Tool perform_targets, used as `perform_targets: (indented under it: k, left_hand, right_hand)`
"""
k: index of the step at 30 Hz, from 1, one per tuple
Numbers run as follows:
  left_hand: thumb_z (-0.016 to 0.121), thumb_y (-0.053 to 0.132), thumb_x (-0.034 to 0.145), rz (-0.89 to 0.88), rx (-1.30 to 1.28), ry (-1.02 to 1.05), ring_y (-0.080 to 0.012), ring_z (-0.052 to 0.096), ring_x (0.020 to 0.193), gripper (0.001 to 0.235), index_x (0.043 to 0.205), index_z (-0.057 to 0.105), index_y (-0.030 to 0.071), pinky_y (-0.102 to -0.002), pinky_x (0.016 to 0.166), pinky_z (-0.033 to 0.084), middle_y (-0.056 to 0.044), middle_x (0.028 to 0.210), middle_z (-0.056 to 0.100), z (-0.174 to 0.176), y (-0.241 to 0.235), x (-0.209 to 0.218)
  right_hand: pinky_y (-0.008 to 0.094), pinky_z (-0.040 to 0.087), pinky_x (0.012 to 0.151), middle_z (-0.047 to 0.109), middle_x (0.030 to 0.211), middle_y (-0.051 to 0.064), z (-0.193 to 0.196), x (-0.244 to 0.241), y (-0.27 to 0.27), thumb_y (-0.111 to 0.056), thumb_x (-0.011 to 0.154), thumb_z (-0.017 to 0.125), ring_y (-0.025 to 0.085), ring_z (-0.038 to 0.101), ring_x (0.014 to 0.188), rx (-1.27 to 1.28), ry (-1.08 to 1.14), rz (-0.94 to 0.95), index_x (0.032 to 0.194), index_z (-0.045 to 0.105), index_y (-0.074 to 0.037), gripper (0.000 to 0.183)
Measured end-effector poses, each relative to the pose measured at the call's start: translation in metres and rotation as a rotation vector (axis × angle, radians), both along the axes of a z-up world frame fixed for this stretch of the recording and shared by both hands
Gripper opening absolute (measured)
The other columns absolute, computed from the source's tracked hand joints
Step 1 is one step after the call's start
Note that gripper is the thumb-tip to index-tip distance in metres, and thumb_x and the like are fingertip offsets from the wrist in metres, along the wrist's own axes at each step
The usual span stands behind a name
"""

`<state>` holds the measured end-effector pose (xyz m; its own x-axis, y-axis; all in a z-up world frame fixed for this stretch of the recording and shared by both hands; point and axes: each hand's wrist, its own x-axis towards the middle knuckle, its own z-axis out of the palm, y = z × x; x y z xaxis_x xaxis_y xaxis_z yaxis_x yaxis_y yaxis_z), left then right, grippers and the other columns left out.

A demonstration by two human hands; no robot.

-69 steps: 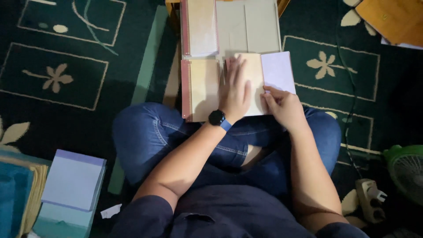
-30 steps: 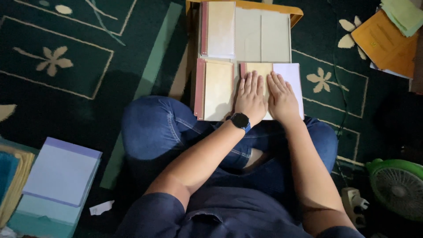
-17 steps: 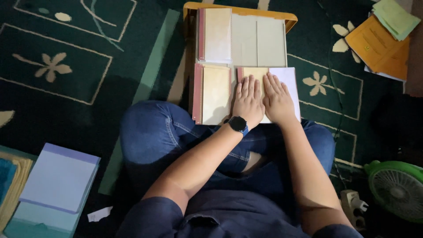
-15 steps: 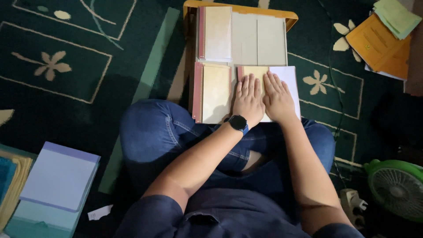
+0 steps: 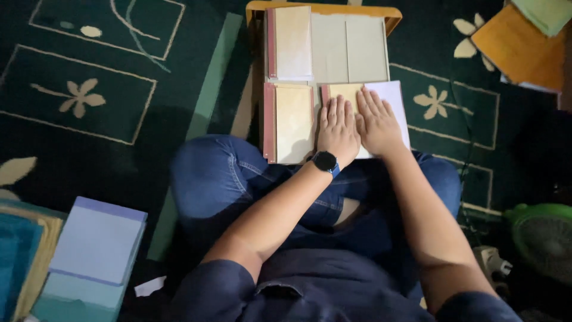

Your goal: The person sits on the floor and folds a white sheet of paper in half using both hands. They repeatedly press down on the fold to flatten it, then unfold and refold the paper multiple times.

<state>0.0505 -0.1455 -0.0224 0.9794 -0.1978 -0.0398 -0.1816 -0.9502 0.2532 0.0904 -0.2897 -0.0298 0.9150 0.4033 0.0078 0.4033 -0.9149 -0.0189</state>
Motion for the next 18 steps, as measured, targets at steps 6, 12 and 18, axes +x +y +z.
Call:
perform_targets:
  k: [6,12,18]
  left_hand:
    - [0.029,0.031,0.102,-0.001,-0.028,-0.038,-0.0348,0.005,0.159,0.067,0.162,0.015,0.003,-0.051,0.129,0.002,-0.019,0.170,0.009,-0.008,0.000,-0.002]
    - [0.033,0.028,0.103,0.020,0.024,-0.048,-0.0348,0.010,0.158,0.066,0.161,0.017,0.001,-0.051,0.129,0.006,-0.020,0.170,0.012,-0.004,-0.002,0.000]
    - [0.034,0.035,0.105,-0.003,0.128,-0.034,-0.0451,0.017,0.154,0.063,0.163,0.018,0.013,-0.060,0.125,0.010,-0.026,0.161,0.024,-0.002,-0.016,0.018]
  right_hand:
    - [0.047,0.017,0.126,0.020,0.173,0.010,0.001,0.014,0.012,-0.046,0.110,0.022,0.030,0.018,0.159,0.019,0.064,-0.121,0.167,0.019,-0.013,0.066]
    - [0.055,0.010,0.125,0.018,0.172,0.018,0.014,-0.049,0.007,-0.042,0.109,0.022,0.039,0.012,0.158,0.049,0.040,-0.342,0.167,0.015,-0.011,0.067]
    - [0.055,0.011,0.124,0.017,0.172,0.017,0.016,-0.062,0.005,-0.042,0.107,0.022,0.040,0.010,0.158,0.055,0.059,-0.388,0.167,0.018,-0.012,0.067]
